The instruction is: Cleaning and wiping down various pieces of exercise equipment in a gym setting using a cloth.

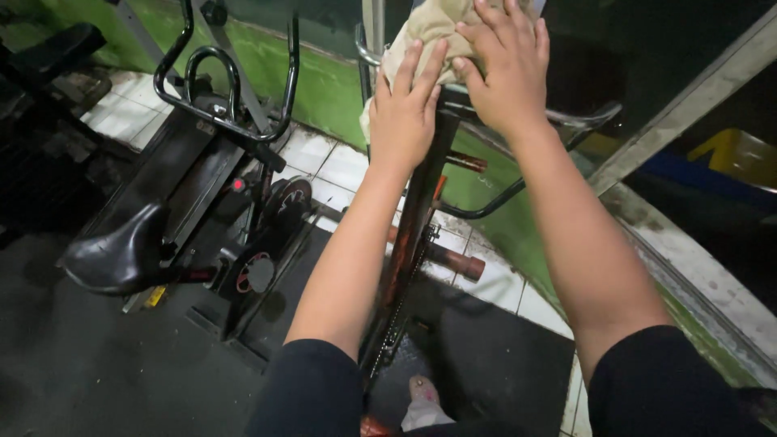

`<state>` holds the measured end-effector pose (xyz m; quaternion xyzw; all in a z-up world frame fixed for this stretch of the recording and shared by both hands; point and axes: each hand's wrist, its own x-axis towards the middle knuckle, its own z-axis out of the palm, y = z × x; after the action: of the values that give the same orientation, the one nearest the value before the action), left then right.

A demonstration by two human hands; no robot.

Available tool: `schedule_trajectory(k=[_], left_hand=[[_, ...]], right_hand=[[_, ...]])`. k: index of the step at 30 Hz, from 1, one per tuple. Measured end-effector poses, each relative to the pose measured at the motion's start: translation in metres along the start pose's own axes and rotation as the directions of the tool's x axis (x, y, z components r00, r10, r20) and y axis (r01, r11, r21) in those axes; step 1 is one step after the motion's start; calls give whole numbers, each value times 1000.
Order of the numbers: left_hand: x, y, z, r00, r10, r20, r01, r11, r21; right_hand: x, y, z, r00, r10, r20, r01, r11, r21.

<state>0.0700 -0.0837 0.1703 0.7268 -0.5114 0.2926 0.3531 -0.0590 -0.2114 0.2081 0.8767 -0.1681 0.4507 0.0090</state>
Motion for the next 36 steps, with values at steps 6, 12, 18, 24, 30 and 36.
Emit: schedule_trajectory(k=[6, 12, 18, 24, 30, 36], left_hand=[[-39, -1, -10, 999, 14, -36, -21, 977, -214], [-65, -8, -12, 994, -27, 102, 55, 956, -287], [-109, -26, -7, 989, 60, 136, -16, 953, -303], [-182, -49, -67, 965, 76, 250, -65, 996, -54], [-302, -80, -142, 753, -236, 614, 190, 972, 140], [-424, -58, -228, 650, -486, 584, 401, 872, 280]], right_hand=[[-29, -23, -4, 1000, -23, -5, 23, 1000, 12], [-59, -42, 2, 999, -31, -22, 31, 1000, -2], [-101, -55, 23, 997, -63, -43, 60, 996, -68], [-185, -82, 94, 998, 40, 46, -55, 906, 420], [-293, -176, 148, 852, 11, 524, -438, 564, 700], [-337, -266, 112, 797, -355, 489, -286, 491, 823]])
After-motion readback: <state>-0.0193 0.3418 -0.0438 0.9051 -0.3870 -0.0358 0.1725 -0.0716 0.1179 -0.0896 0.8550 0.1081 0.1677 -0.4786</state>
